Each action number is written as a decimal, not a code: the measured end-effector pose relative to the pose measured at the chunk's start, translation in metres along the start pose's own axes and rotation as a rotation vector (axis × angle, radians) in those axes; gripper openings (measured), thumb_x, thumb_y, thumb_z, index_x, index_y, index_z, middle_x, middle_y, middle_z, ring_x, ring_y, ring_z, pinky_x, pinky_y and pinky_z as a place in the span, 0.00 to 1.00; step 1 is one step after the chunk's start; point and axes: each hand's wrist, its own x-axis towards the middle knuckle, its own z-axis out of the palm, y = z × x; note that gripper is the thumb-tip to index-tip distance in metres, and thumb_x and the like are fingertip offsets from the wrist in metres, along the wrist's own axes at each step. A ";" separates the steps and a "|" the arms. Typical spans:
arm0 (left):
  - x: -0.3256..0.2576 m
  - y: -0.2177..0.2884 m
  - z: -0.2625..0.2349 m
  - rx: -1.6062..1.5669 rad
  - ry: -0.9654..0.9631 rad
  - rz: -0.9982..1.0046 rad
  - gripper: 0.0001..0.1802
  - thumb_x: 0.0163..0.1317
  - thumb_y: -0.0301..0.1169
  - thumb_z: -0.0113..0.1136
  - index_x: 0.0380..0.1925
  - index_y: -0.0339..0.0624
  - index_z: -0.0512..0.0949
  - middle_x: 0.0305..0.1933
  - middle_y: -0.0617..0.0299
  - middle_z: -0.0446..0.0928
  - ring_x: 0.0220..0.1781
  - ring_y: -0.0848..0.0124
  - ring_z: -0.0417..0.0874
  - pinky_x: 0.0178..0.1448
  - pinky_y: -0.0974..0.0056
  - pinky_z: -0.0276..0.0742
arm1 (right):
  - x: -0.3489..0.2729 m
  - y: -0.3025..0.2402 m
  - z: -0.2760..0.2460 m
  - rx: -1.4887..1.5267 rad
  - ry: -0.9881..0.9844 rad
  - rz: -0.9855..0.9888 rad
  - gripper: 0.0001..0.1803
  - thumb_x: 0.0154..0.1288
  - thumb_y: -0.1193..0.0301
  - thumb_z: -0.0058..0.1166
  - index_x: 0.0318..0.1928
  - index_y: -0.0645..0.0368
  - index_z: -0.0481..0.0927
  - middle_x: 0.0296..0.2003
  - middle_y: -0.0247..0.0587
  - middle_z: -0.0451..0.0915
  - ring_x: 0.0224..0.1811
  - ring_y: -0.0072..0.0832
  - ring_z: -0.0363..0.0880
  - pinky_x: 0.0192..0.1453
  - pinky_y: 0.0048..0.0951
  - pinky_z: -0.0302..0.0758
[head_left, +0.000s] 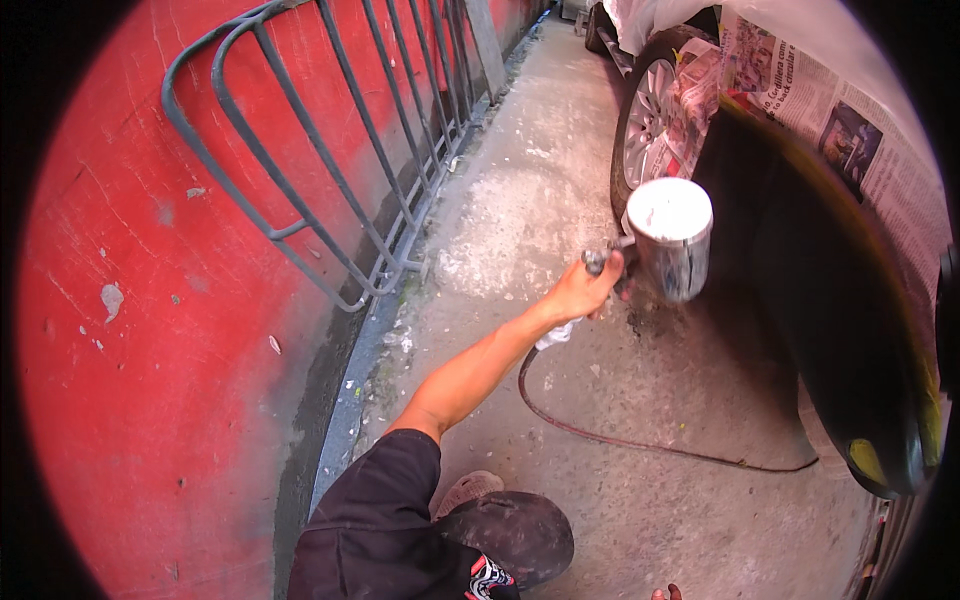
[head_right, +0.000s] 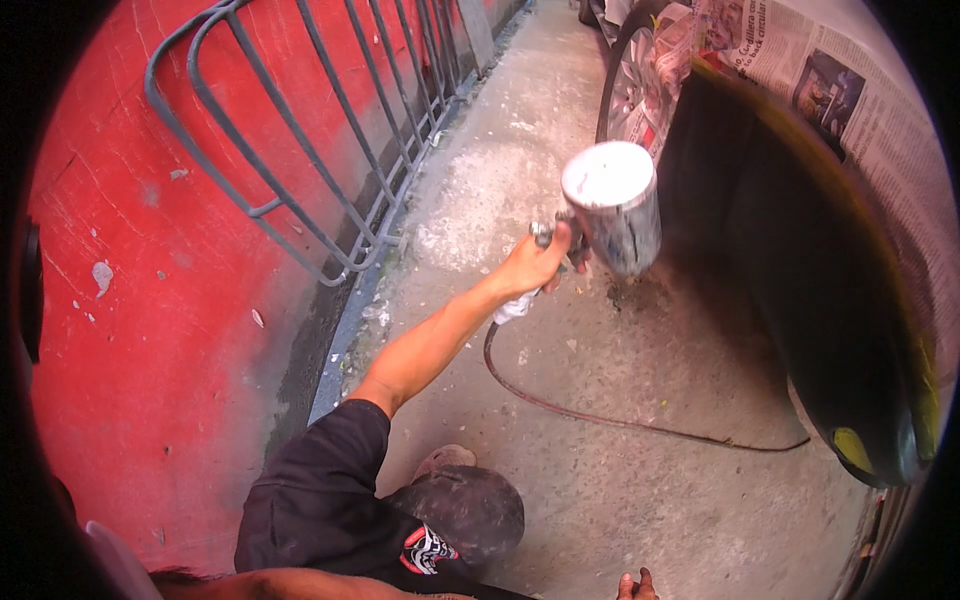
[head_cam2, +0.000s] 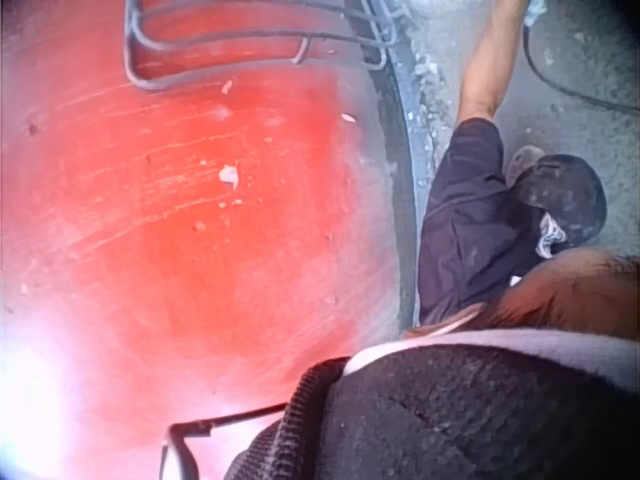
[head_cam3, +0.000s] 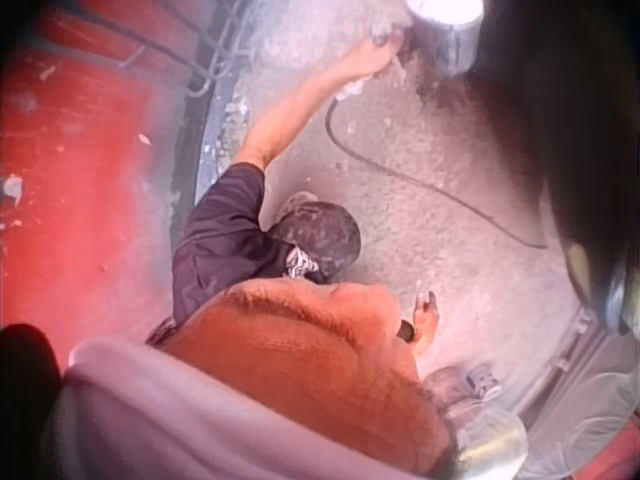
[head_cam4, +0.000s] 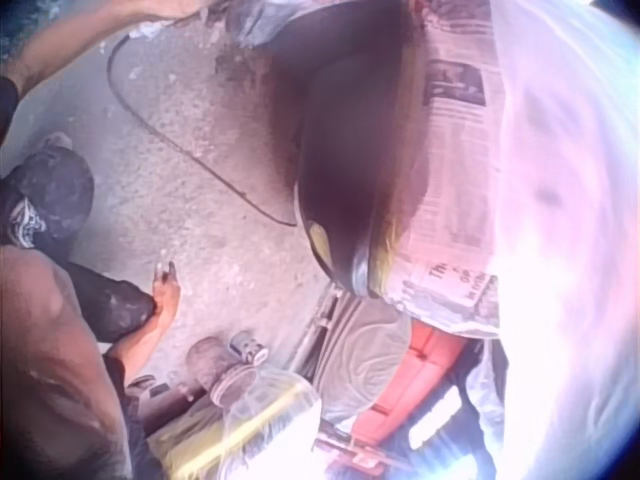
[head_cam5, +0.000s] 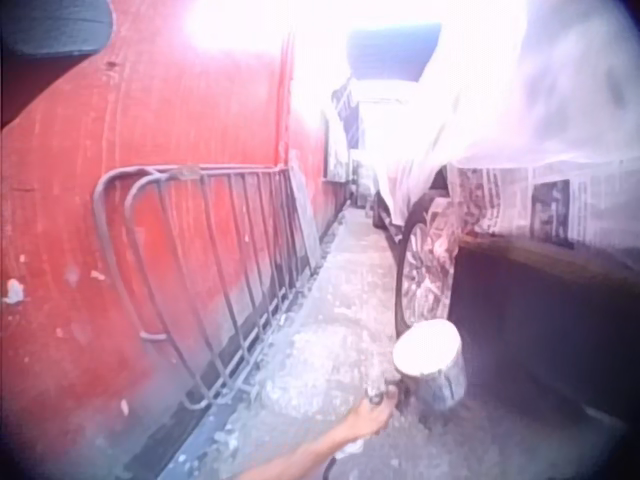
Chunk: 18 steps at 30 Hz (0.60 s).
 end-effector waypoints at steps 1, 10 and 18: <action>-0.006 -0.012 0.001 -0.006 -0.047 0.017 0.43 0.65 0.72 0.35 0.39 0.40 0.78 0.31 0.63 0.81 0.15 0.76 0.72 0.20 0.68 0.70 | -0.002 -0.005 -0.003 -0.005 -0.011 0.015 0.31 0.71 0.52 0.50 0.64 0.61 0.72 0.31 0.57 0.82 0.34 0.48 0.79 0.42 0.45 0.75; 0.010 -0.078 0.034 0.066 0.301 0.006 0.44 0.64 0.73 0.40 0.29 0.39 0.80 0.20 0.64 0.77 0.23 0.69 0.79 0.28 0.60 0.73 | 0.000 0.004 -0.004 0.194 -0.090 0.023 0.32 0.71 0.51 0.50 0.64 0.63 0.72 0.41 0.61 0.83 0.45 0.50 0.82 0.51 0.43 0.76; -0.020 -0.131 0.082 -0.058 0.534 -0.135 0.32 0.71 0.58 0.49 0.37 0.37 0.82 0.20 0.56 0.77 0.23 0.65 0.82 0.30 0.58 0.76 | 0.008 0.000 0.002 0.018 -0.045 0.067 0.33 0.72 0.48 0.48 0.65 0.60 0.71 0.44 0.64 0.82 0.49 0.55 0.81 0.54 0.46 0.75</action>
